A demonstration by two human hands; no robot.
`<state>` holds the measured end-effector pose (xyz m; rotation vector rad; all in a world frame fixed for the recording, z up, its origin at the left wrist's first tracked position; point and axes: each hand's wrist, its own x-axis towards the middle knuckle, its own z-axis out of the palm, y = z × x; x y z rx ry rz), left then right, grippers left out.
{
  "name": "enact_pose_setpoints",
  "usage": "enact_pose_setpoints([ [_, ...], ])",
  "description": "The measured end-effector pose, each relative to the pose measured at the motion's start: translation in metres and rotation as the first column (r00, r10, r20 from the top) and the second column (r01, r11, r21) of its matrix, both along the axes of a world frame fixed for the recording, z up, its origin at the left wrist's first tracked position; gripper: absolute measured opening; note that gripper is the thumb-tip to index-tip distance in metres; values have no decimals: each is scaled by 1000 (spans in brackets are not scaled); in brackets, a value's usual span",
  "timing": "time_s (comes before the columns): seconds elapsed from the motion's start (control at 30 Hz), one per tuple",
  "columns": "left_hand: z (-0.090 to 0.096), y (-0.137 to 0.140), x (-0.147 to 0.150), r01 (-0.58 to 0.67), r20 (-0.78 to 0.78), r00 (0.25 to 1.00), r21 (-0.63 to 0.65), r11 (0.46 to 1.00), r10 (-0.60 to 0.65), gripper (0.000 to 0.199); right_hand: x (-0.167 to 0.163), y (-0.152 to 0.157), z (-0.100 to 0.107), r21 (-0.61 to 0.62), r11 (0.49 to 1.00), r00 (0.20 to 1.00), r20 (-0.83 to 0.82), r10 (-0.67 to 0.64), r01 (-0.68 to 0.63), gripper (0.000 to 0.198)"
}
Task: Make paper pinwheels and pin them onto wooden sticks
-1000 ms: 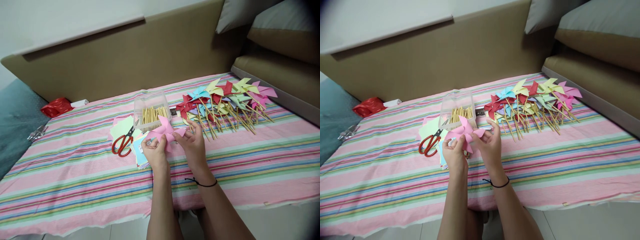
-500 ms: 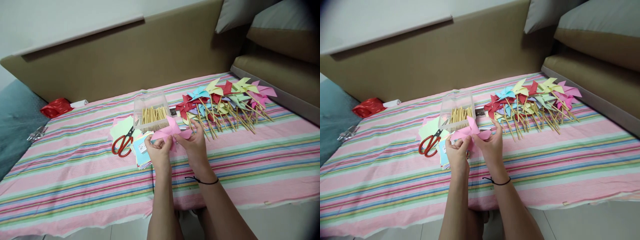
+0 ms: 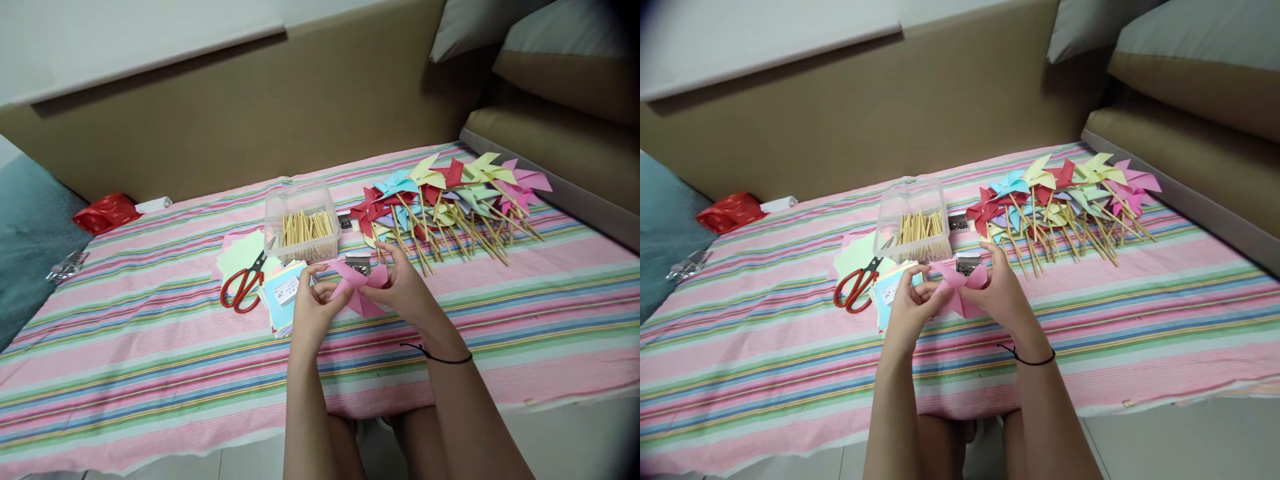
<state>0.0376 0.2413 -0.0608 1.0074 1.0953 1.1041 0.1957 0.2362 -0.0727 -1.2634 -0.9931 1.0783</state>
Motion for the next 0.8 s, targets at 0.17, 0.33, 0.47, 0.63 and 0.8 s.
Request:
enact_pose_setpoints([
  [0.17, -3, 0, 2, 12, -74, 997, 37, 999, -9, 50, -1, 0, 2, 48, 998, 995, 84, -45, 41, 69],
  [0.33, -1, 0, 5, -9, -82, 997, 28, 1000, 12, 52, 0, 0, 3, -3, 1000, 999, 44, -12, 12, 73],
  [0.47, -1, 0, 7, 3, -62, 998, 23, 1000, -1, 53, 0, -1, 2, -43, 999, 1000, 3, 30, -30, 77],
  [0.63, 0, 1, 2, -149, -31, 988, 44, 988, 150, 56, 3, 3, -1, -40, 997, 994, -88, 68, -72, 71],
  [0.8, 4, 4, -11, -432, 102, 899, 38, 901, 427, 68, 7, 8, -15, -63, 997, 998, 58, -33, 36, 27],
])
